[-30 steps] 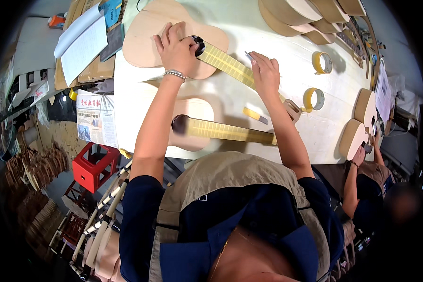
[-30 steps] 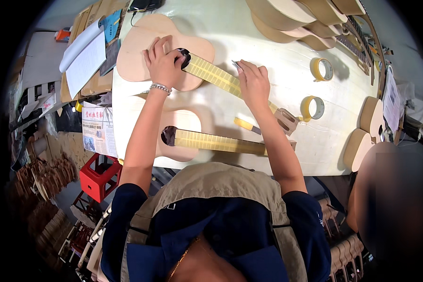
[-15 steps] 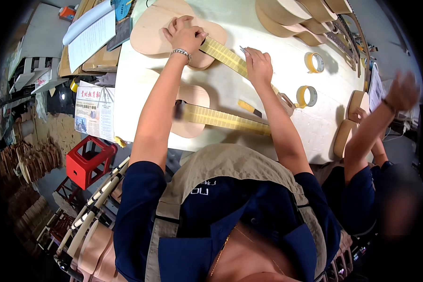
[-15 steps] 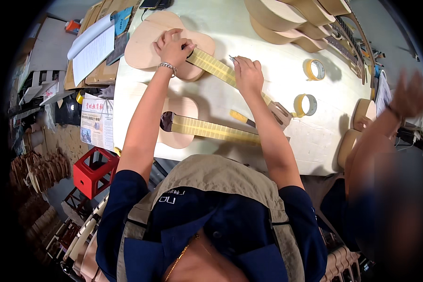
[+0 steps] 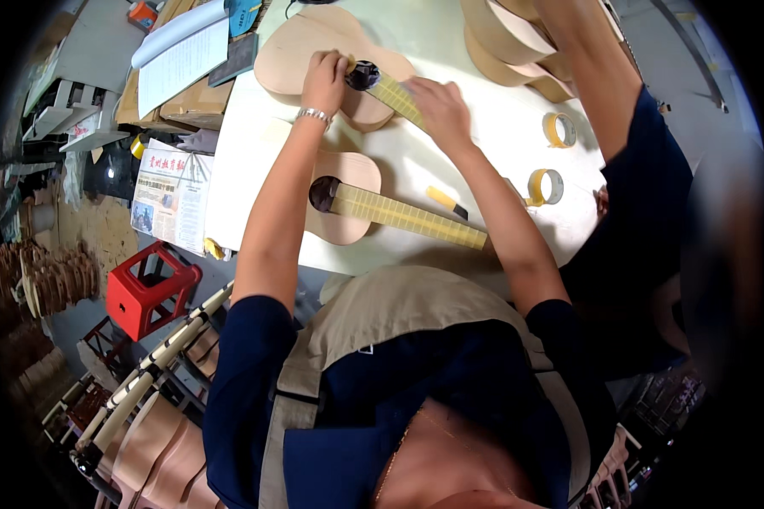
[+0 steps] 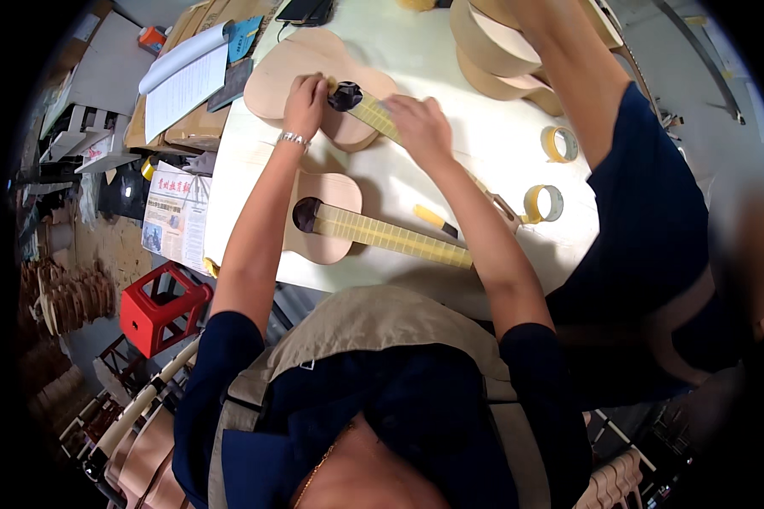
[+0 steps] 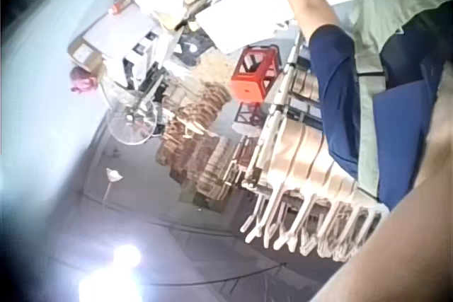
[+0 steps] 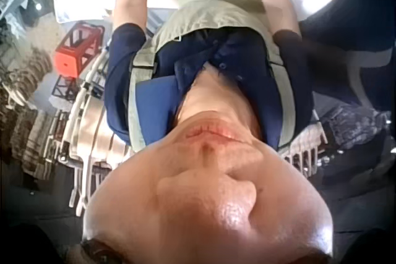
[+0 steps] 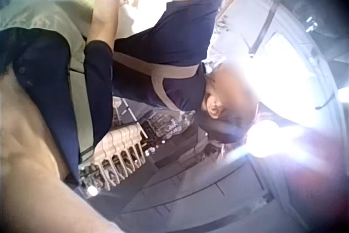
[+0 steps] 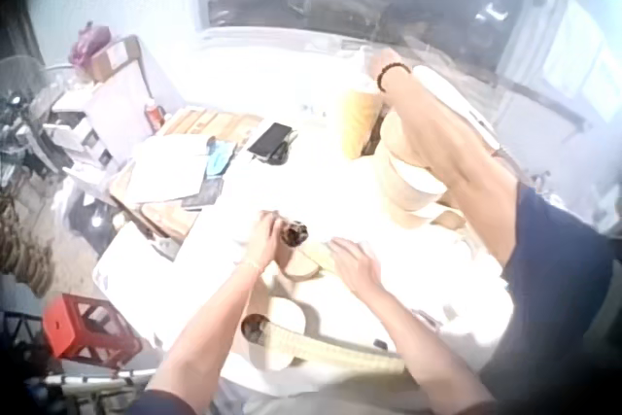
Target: The person applies yellow masking tape to the fretboards of unfinished acoustic guitar bodies. They retrieve guitar bodies from a nearby rack, place them on a workbench, and apply tape along the necks. The person also handles a roll of tape and a utility knife during the process.
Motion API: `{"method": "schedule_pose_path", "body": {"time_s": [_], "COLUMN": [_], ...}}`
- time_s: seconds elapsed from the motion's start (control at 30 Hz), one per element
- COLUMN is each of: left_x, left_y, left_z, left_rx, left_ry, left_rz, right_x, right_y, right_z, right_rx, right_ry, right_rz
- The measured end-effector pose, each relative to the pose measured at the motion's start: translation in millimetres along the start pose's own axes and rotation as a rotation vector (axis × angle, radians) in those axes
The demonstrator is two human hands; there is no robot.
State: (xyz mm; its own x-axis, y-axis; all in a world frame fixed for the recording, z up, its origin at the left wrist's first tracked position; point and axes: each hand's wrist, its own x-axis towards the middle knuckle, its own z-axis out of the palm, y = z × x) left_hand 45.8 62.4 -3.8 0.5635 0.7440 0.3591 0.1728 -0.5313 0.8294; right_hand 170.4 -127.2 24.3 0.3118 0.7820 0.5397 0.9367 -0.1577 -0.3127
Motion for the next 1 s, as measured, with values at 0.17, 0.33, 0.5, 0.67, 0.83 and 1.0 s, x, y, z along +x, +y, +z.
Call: {"method": "schedule_pose_path", "body": {"time_s": [0.17,0.33,0.5,0.67,0.83,1.0], "left_x": [-21,-22,-11,2,10,7], "left_y": [-2,5,3,10,26,28], "left_z": [-20,-16,-11,24,34,39], "left_rx": [-0.187,-0.199,-0.17,0.341,0.47,0.52], "left_ry": [-0.022,-0.062,-0.066,-0.103,-0.148,-0.166], "left_rz": [0.098,0.006,-0.043,0.009,-0.102,-0.112], "right_x": [34,53,37,-35,-49,-48], "right_y": [-14,-4,-6,14,15,8], "right_z": [18,48,16,-16,-19,-16], "right_rx": [-0.059,-0.095,0.266,0.104,0.053,-0.046], "right_ry": [-0.191,-0.262,-0.067,0.073,0.02,0.037], "right_rz": [-0.319,-0.257,-0.095,0.425,0.457,0.342]}}
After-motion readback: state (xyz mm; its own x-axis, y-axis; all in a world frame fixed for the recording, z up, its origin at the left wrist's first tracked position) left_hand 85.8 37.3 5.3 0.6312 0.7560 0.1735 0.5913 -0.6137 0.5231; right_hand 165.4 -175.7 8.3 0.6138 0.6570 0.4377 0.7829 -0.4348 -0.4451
